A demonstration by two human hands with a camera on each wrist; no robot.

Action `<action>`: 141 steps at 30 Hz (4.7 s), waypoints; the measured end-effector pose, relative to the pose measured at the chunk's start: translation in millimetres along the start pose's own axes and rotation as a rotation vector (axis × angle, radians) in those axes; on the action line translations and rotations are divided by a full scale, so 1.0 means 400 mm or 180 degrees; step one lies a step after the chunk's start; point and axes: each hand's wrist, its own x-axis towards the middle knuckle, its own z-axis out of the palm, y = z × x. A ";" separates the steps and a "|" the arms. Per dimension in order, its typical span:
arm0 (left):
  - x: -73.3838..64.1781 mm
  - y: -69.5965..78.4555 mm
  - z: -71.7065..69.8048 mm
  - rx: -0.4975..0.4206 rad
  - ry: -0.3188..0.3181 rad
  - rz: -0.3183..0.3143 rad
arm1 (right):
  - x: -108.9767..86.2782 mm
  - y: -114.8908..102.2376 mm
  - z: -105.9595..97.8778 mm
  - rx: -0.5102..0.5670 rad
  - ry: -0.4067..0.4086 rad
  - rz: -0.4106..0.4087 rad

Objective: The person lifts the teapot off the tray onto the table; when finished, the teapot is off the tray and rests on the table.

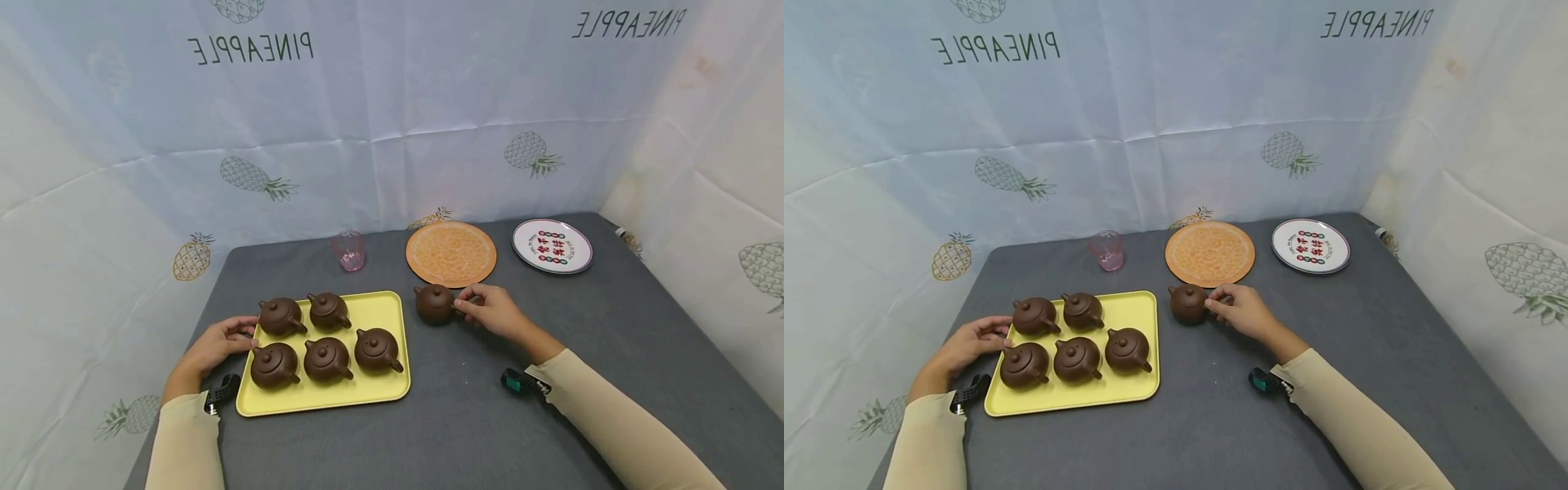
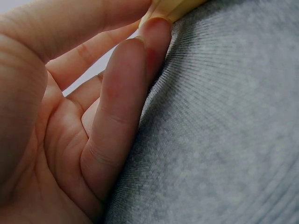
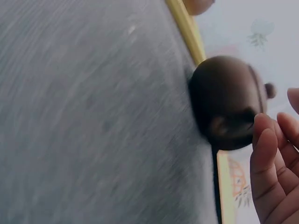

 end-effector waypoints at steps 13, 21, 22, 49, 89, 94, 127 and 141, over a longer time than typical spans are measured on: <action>0.002 0.004 0.004 0.0026 0.0010 -0.0052 | -0.012 -0.063 0.103 0.0159 -0.0277 -0.0496; -0.001 0.013 0.005 0.0082 0.0063 -0.0056 | -0.038 -0.094 0.188 0.0309 -0.0673 -0.0558; 0.004 0.015 0.007 0.0054 0.0074 -0.0066 | -0.042 -0.095 0.196 0.0326 -0.0706 -0.0554; -0.011 0.022 0.012 0.0131 0.0167 -0.0072 | -0.074 -0.105 0.279 0.0469 -0.0833 -0.0355; -0.003 0.000 0.005 0.0155 0.0206 -0.0091 | -0.097 -0.081 -0.011 0.0825 -0.0618 -0.0706; -0.012 -0.004 0.002 0.0127 0.0199 -0.0069 | -0.105 -0.083 -0.077 0.0803 -0.0371 -0.0714; -0.005 -0.002 0.004 0.0046 0.0156 -0.0024 | -0.064 0.098 -0.185 0.0821 -0.0050 0.0117; -0.004 0.000 0.007 0.0067 0.0170 -0.0057 | -0.059 0.124 -0.166 0.0923 -0.0064 0.0200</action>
